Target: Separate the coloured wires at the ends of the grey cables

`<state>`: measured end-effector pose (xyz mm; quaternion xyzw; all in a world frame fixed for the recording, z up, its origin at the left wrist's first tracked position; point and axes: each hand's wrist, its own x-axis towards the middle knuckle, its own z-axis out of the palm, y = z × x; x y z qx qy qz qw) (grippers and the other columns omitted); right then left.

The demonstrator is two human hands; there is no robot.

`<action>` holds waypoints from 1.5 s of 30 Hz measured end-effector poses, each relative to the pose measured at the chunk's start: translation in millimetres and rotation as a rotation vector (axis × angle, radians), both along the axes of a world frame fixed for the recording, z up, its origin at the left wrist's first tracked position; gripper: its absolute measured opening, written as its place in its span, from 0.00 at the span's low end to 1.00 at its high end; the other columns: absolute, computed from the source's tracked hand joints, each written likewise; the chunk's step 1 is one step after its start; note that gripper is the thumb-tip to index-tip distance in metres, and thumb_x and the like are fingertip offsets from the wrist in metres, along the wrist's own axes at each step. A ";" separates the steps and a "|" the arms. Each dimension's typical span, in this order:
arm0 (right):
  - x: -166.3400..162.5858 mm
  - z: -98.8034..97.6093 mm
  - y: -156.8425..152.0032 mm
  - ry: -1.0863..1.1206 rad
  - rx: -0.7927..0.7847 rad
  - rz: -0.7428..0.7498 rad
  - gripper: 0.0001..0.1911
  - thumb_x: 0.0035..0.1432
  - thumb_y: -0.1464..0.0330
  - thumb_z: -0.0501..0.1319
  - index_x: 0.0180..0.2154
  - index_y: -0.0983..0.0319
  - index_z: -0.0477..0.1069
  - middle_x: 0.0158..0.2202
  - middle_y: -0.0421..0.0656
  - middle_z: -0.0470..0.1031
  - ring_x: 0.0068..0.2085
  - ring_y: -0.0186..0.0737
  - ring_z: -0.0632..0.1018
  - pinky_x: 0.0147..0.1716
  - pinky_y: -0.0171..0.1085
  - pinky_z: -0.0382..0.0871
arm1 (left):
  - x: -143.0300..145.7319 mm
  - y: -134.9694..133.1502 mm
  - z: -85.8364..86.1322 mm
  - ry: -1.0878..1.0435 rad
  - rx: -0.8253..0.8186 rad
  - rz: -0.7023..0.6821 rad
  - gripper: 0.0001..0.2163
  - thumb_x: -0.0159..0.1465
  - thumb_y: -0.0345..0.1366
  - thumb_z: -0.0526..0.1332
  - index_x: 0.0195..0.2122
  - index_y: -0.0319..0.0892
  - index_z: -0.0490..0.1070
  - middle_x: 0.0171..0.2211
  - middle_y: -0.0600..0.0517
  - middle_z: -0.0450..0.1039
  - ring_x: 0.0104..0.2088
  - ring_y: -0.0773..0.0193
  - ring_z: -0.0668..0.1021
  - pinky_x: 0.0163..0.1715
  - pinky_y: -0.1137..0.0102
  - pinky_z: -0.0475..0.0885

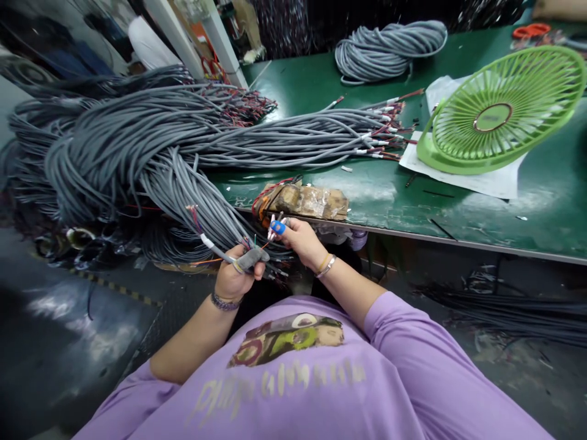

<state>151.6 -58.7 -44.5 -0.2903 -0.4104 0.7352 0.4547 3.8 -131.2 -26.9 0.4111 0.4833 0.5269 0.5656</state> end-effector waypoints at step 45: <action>-15.5 -6.5 -10.0 0.096 -0.121 -0.143 0.30 0.46 0.41 0.63 0.27 0.62 0.68 0.20 0.36 0.63 0.21 0.28 0.60 0.21 0.31 0.55 | 27.4 -10.1 -17.1 0.273 0.127 0.310 0.14 0.57 0.45 0.66 0.23 0.40 0.71 0.17 0.56 0.70 0.16 0.72 0.70 0.17 0.78 0.68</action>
